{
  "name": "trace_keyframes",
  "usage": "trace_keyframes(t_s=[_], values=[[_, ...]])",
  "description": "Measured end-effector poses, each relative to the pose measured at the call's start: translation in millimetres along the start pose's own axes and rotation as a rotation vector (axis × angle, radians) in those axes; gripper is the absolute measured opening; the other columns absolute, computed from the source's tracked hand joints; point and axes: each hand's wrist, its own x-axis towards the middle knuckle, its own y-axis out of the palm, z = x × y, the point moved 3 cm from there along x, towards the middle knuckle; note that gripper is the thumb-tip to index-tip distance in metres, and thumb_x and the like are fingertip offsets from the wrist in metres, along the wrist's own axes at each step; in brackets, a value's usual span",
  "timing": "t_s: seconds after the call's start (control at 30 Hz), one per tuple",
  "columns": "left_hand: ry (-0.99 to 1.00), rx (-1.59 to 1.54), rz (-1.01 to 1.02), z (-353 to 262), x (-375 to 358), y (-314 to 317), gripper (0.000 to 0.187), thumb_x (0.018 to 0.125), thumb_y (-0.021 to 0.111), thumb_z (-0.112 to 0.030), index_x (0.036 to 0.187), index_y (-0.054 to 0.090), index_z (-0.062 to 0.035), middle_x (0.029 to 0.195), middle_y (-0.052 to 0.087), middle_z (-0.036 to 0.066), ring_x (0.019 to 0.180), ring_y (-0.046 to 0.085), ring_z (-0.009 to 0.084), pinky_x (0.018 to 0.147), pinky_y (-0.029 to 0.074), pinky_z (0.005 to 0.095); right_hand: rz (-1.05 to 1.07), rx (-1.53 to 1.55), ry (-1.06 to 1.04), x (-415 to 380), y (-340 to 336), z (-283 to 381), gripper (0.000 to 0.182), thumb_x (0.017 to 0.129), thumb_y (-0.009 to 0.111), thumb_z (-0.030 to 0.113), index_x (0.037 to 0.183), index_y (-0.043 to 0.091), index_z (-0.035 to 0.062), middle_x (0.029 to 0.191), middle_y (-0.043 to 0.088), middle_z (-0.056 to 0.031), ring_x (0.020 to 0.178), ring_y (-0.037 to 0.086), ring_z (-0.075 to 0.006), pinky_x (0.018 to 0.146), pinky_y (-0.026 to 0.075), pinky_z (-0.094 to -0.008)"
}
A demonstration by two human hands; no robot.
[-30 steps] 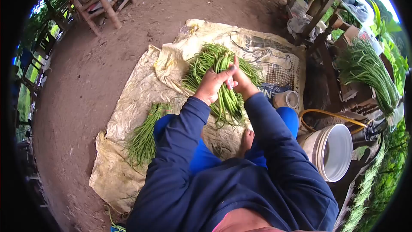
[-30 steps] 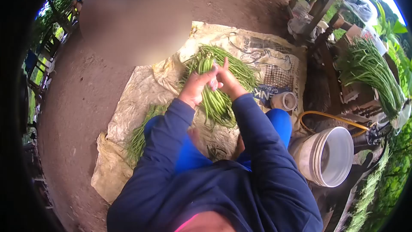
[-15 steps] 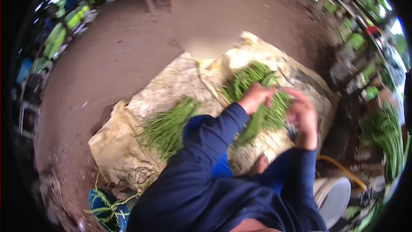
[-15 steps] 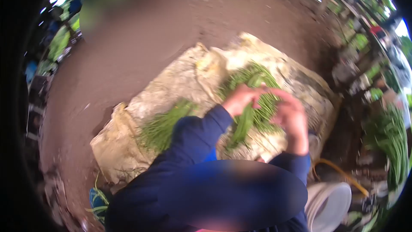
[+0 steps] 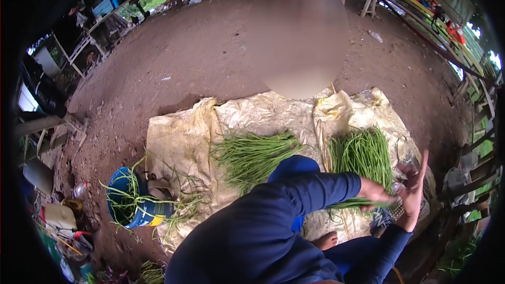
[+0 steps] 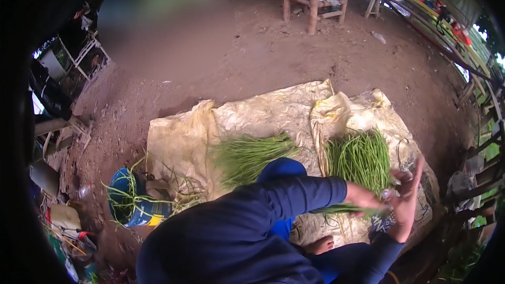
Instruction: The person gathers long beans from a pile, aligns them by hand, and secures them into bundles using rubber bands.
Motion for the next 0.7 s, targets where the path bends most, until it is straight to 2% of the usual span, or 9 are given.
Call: trace_keyframes(t_s=[0.07, 0.1, 0.17, 0.27, 0.33, 0.43, 0.47, 0.57, 0.7], values=[[-0.176, 0.16, -0.004, 4.4, -10.0, 17.6, 0.057, 0.094, 0.046, -0.055, 0.103, 0.057, -0.0003, 0.061, 0.054, 0.009, 0.041, 0.051, 0.0151, 0.041, 0.049, 0.032, 0.161, -0.125, 0.09, -4.9, 18.3, 4.3, 0.098, 0.07, 0.077, 0.002, 0.15, 0.023, 0.0153, 0.107, 0.062, -0.0107, 0.094, 0.061, -0.0197, 0.089, 0.047, -0.0355], [0.145, -0.124, -0.397, 5.2, -14.0, 21.6, 0.04, 0.094, 0.054, -0.04, 0.094, 0.058, -0.0005, 0.066, 0.057, 0.009, 0.043, 0.053, 0.0154, 0.041, 0.049, 0.031, 0.311, -0.247, 0.17, -10.7, 33.3, 7.8, 0.092, 0.069, 0.075, -0.004, 0.148, 0.031, 0.0126, 0.098, 0.067, -0.0091, 0.083, 0.065, -0.0167, 0.084, 0.049, -0.0314], [0.644, -0.28, -0.018, 48.0, 53.9, -18.0, 0.014, 0.087, 0.058, -0.012, 0.088, 0.063, 0.0008, 0.077, 0.065, 0.01, 0.049, 0.058, 0.0137, 0.039, 0.046, 0.0248, 0.274, -0.102, 0.045, -26.2, 68.3, 21.3, 0.071, 0.077, 0.068, -0.003, 0.142, 0.04, 0.0059, 0.072, 0.065, -0.0044, 0.063, 0.063, -0.0097, 0.062, 0.051, -0.0219], [0.261, -0.439, -0.585, -11.8, -14.2, -30.6, 0.013, 0.085, 0.065, -0.011, 0.092, 0.064, 0.0, 0.065, 0.062, 0.006, 0.047, 0.054, 0.0113, 0.043, 0.045, 0.028, -0.156, 0.158, 0.294, -48.8, 22.5, -25.1, 0.047, 0.095, 0.044, 0.019, 0.14, 0.042, 0.005, 0.06, 0.056, 0.0007, 0.044, 0.054, -0.0106, 0.041, 0.042, -0.0222], [0.472, -0.402, -0.471, -15.6, -14.9, -19.4, 0.019, 0.085, 0.069, -0.016, 0.095, 0.063, -0.001, 0.062, 0.06, 0.003, 0.044, 0.051, 0.0092, 0.04, 0.042, 0.0258, -0.225, 1.115, -0.004, -44.7, -13.4, -58.9, 0.052, 0.096, 0.041, 0.014, 0.146, 0.027, 0.0053, 0.11, 0.059, -0.0161, 0.088, 0.063, -0.0164, 0.055, 0.045, -0.0226], [0.501, -0.304, -0.282, -32.4, -21.0, 10.3, 0.026, 0.085, 0.071, -0.024, 0.094, 0.061, -0.0015, 0.062, 0.059, 0.002, 0.044, 0.052, 0.0103, 0.04, 0.042, 0.0244, -0.459, 0.846, 0.172, -53.1, -37.0, -132.6, 0.054, 0.1, 0.037, 0.021, 0.149, 0.017, 0.0112, 0.152, 0.024, -0.0216, 0.133, 0.039, -0.0251, 0.099, 0.044, -0.0382], [0.497, -0.36, -0.194, -29.2, -17.1, 14.3, 0.027, 0.085, 0.071, -0.025, 0.095, 0.06, -0.0034, 0.065, 0.059, 0.003, 0.047, 0.053, 0.0108, 0.042, 0.043, 0.0248, -0.536, 0.61, 0.023, -41.9, 2.9, -109.3, 0.053, 0.1, 0.035, 0.029, 0.149, 0.017, 0.0172, 0.148, 0.031, -0.023, 0.135, 0.036, -0.0293, 0.114, 0.025, -0.0459], [0.526, -0.771, -0.053, -22.9, -4.0, 8.6, 0.044, 0.088, 0.06, -0.051, 0.096, 0.06, -0.0078, 0.065, 0.054, 0.003, 0.049, 0.053, 0.0112, 0.044, 0.045, 0.0261, -0.302, 1.075, 0.221, -37.1, -27.0, -157.4, 0.065, 0.097, 0.044, 0.036, 0.151, 0.015, 0.0134, 0.149, 0.028, -0.0255, 0.137, 0.032, -0.0311, 0.114, 0.024, -0.0405], [0.37, -0.626, -0.073, -28.5, -15.9, 7.3, 0.055, 0.088, 0.052, -0.061, 0.096, 0.06, -0.0077, 0.058, 0.05, 0.003, 0.045, 0.049, 0.0139, 0.042, 0.04, 0.0281, -0.122, 0.513, -0.099, -5.6, -1.0, -24.6, 0.086, 0.083, 0.07, 0.032, 0.151, 0.019, 0.0174, 0.144, 0.036, -0.0248, 0.134, 0.036, -0.0342, 0.111, 0.028, -0.0418]])
